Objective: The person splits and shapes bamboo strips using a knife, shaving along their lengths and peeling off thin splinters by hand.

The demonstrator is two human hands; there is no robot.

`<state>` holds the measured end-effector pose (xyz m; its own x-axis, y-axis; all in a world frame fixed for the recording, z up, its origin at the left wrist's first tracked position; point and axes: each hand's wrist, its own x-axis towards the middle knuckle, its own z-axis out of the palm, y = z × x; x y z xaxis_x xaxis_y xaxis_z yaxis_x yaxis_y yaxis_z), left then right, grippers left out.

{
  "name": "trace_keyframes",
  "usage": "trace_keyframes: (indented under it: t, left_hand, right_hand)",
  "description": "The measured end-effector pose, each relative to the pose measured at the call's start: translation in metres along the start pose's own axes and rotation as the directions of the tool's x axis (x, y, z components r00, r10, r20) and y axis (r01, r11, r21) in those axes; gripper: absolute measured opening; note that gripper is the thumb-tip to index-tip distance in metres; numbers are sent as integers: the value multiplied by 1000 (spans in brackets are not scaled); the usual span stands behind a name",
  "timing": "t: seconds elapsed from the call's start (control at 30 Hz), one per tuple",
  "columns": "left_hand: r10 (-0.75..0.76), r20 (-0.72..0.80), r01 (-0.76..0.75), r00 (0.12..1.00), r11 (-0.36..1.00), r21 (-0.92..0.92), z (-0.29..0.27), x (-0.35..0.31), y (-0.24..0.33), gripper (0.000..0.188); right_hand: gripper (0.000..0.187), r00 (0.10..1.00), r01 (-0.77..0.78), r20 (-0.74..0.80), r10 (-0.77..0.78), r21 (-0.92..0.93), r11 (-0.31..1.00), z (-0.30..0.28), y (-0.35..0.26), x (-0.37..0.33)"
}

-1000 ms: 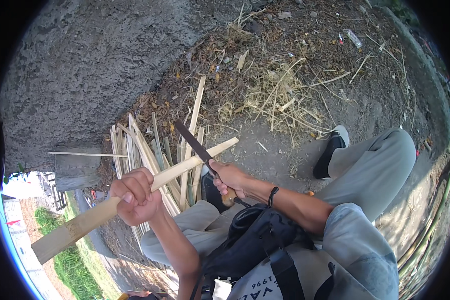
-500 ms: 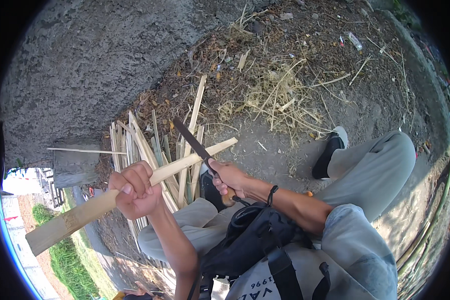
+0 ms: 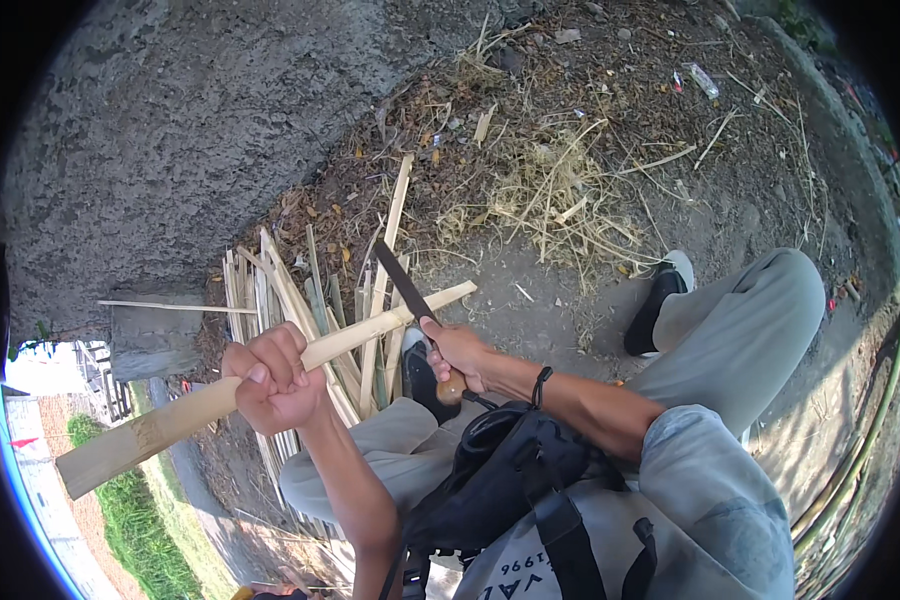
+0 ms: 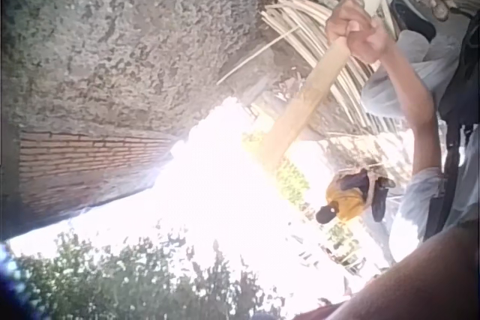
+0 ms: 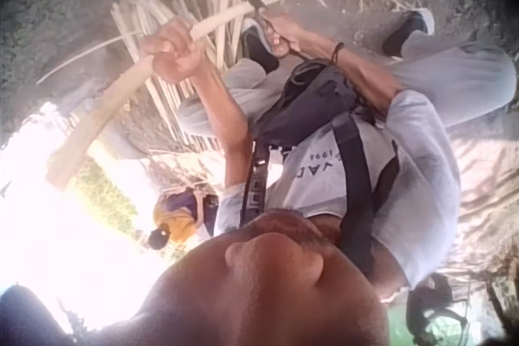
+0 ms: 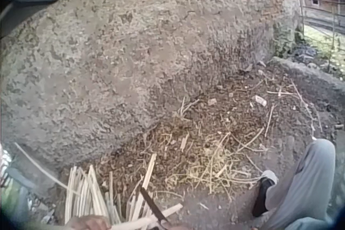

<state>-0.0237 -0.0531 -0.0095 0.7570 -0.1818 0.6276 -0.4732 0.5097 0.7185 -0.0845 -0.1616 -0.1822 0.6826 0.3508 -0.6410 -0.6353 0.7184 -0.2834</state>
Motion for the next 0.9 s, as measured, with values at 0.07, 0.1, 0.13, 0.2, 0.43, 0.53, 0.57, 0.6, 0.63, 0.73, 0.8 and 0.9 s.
trace_keyframes:
  t: [0.07,0.1,0.13,0.2,0.43,0.53,0.57,0.6,0.63,0.73,0.8,0.9]
  left_hand:
    - [9,-20,-10,1000,1000,-18,-5,2,4,19]
    - [19,-43,-20,999,999,-36,-6,1,7,19]
    - [12,-46,-13,999,999,-37,-5,-1,8,19]
    - [2,-13,-2,1000,1000,26,3,1,4,20]
    - [22,-94,-24,995,999,-22,-8,1,8,19]
    - [4,-54,-4,999,1000,-5,-2,4,2,19]
    - [-3,-46,3,999,1000,14,-9,2,2,20]
    - [-8,-37,9,999,999,36,-15,0,6,20]
    - [-6,-46,8,999,999,43,-16,-1,8,20]
    - [24,-105,-24,994,1000,-4,-12,2,7,20]
    - [-18,-48,21,999,998,51,-6,0,6,20]
    - [12,-68,-11,998,1000,3,-13,1,6,19]
  right_hand:
    - [35,990,-37,137,40,-26,999,-1,-8,-11]
    - [34,960,-70,268,83,-57,996,-1,-10,-17]
    - [34,961,-75,263,86,-53,996,-5,-2,-12]
    - [34,992,-5,124,-3,66,998,-8,-2,-2]
    - [34,951,-78,298,80,-21,997,-23,2,-3]
    - [35,997,-72,53,64,158,985,-30,7,26]
    - [36,1000,-6,1,6,23,1000,-22,9,19]
    - [36,1000,-14,5,14,23,1000,-9,6,8]
    - [35,984,-81,160,75,26,996,1,-1,-6]
    - [34,961,-55,268,66,-51,997,-1,-3,-7]
    - [35,994,-78,90,66,143,987,-2,1,2]
    - [34,960,-131,253,118,35,991,-1,-12,-12]
